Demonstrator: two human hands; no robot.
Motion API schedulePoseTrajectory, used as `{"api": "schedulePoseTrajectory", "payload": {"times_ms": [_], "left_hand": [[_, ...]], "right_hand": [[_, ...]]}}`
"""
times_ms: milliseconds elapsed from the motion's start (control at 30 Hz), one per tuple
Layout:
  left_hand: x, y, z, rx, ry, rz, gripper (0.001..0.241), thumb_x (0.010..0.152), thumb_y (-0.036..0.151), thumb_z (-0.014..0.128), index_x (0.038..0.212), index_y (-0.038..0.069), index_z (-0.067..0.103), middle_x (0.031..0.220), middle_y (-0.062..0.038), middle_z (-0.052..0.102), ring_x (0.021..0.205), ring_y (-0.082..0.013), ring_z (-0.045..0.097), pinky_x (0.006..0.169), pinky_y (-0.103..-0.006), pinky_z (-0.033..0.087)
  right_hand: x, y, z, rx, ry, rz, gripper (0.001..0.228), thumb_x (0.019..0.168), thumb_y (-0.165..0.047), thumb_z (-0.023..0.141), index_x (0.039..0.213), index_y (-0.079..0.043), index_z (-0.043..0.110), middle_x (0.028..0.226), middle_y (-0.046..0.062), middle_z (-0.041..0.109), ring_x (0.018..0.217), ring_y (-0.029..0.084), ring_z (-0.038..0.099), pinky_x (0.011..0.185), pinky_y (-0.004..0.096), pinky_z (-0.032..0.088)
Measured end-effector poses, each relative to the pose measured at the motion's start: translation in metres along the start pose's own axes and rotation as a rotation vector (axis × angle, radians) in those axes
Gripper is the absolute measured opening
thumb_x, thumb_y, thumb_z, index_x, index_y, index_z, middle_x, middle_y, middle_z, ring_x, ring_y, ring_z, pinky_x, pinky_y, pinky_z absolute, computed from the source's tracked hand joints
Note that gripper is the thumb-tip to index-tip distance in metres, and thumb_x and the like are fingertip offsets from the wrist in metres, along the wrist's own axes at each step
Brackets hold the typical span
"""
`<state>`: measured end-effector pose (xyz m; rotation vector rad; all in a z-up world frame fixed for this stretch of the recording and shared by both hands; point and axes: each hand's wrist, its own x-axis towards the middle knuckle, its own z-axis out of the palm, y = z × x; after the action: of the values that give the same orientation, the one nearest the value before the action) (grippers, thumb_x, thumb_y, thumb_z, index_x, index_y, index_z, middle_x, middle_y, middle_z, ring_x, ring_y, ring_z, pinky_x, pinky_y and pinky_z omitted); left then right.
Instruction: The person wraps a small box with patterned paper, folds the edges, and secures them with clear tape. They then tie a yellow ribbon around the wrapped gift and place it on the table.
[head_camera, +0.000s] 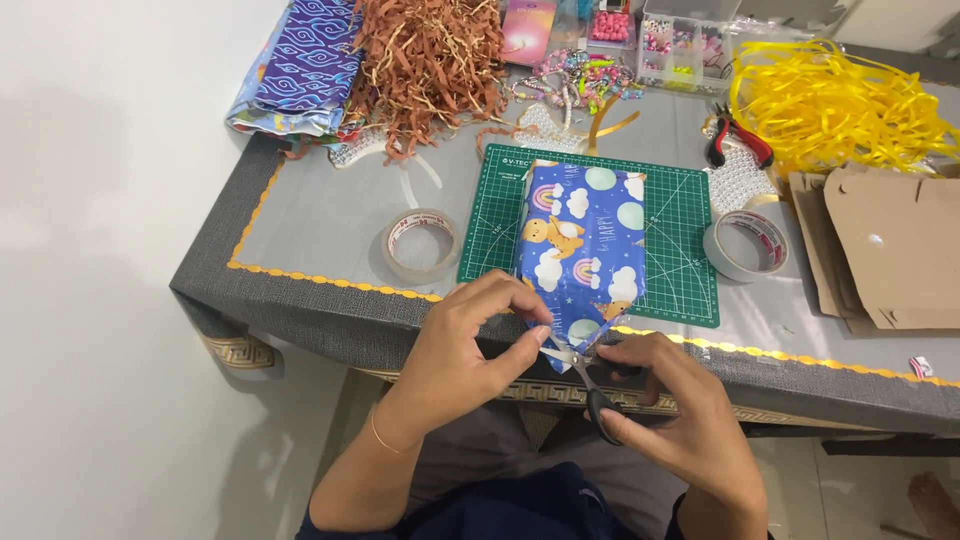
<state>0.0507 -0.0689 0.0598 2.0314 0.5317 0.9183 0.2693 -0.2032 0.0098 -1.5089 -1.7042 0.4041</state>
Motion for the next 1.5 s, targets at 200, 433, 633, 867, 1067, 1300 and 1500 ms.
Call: {"api": "schedulePoseTrajectory", "payload": {"times_ms": [200, 433, 633, 867, 1067, 1300, 1500], "left_hand": [[-0.002, -0.007, 0.0, 0.067, -0.068, 0.032, 0.007, 0.099, 0.02, 0.061, 0.096, 0.014, 0.064, 0.102, 0.001, 0.067, 0.1, -0.0183, 0.068, 0.094, -0.0374, 0.047], [-0.008, -0.014, 0.002, 0.035, -0.041, 0.074, 0.014, 0.105, 0.022, 0.049, 0.101, 0.012, 0.058, 0.106, -0.004, 0.065, 0.107, -0.0225, 0.065, 0.093, -0.0365, 0.043], [-0.006, -0.033, 0.009, -0.108, 0.057, -0.087, 0.015, 0.104, 0.023, 0.053, 0.1, 0.009, 0.06, 0.106, -0.005, 0.06, 0.104, -0.0207, 0.063, 0.098, -0.0348, 0.051], [-0.004, -0.045, 0.029, -0.058, 0.035, -0.04, 0.012, 0.101, 0.02, 0.058, 0.098, 0.009, 0.063, 0.102, -0.005, 0.061, 0.104, -0.0228, 0.061, 0.097, -0.0367, 0.048], [-0.007, -0.039, 0.031, 0.003, 0.051, 0.036, 0.011, 0.1, 0.019, 0.058, 0.096, 0.01, 0.064, 0.099, -0.004, 0.063, 0.097, -0.0224, 0.061, 0.093, -0.0358, 0.046], [-0.015, -0.032, 0.038, -0.012, 0.006, 0.046, 0.013, 0.101, 0.023, 0.057, 0.099, 0.011, 0.063, 0.102, -0.004, 0.063, 0.099, -0.0219, 0.061, 0.095, -0.0361, 0.044], [-0.015, -0.035, 0.043, -0.03, 0.003, 0.045, 0.011, 0.101, 0.022, 0.058, 0.1, 0.012, 0.062, 0.102, -0.003, 0.062, 0.099, -0.0212, 0.062, 0.093, -0.0357, 0.044]], "right_hand": [[-0.005, 0.001, 0.0, -0.031, -0.034, -0.014, 0.046, 0.079, -0.024, 0.083, 0.121, -0.012, 0.07, 0.114, 0.004, 0.073, 0.101, 0.015, 0.069, 0.062, 0.023, 0.05], [-0.008, 0.012, 0.004, -0.072, -0.04, 0.066, 0.044, 0.079, -0.025, 0.082, 0.12, -0.013, 0.07, 0.112, 0.002, 0.072, 0.097, 0.013, 0.068, 0.059, 0.023, 0.049], [-0.034, 0.063, -0.013, -0.307, 0.523, 0.355, 0.044, 0.087, -0.006, 0.08, 0.127, -0.004, 0.062, 0.117, 0.01, 0.073, 0.076, 0.018, 0.068, 0.075, 0.029, 0.05], [-0.056, 0.108, -0.026, -0.833, 0.519, 0.428, 0.019, 0.099, -0.009, 0.084, 0.118, -0.012, 0.081, 0.112, 0.003, 0.076, 0.095, 0.021, 0.068, 0.082, 0.035, 0.051], [-0.032, 0.046, 0.0, -0.834, 0.509, 0.242, 0.01, 0.104, -0.011, 0.08, 0.114, -0.015, 0.08, 0.121, 0.005, 0.071, 0.111, 0.029, 0.061, 0.094, 0.041, 0.042], [0.004, -0.01, 0.04, -0.127, 0.463, -0.001, 0.015, 0.091, -0.008, 0.076, 0.105, -0.005, 0.075, 0.107, 0.013, 0.064, 0.103, 0.023, 0.066, 0.096, 0.033, 0.057], [0.004, -0.002, 0.042, -0.097, 0.443, -0.011, 0.021, 0.084, -0.014, 0.082, 0.103, -0.006, 0.076, 0.105, 0.013, 0.064, 0.1, 0.021, 0.065, 0.093, 0.03, 0.055]]}}
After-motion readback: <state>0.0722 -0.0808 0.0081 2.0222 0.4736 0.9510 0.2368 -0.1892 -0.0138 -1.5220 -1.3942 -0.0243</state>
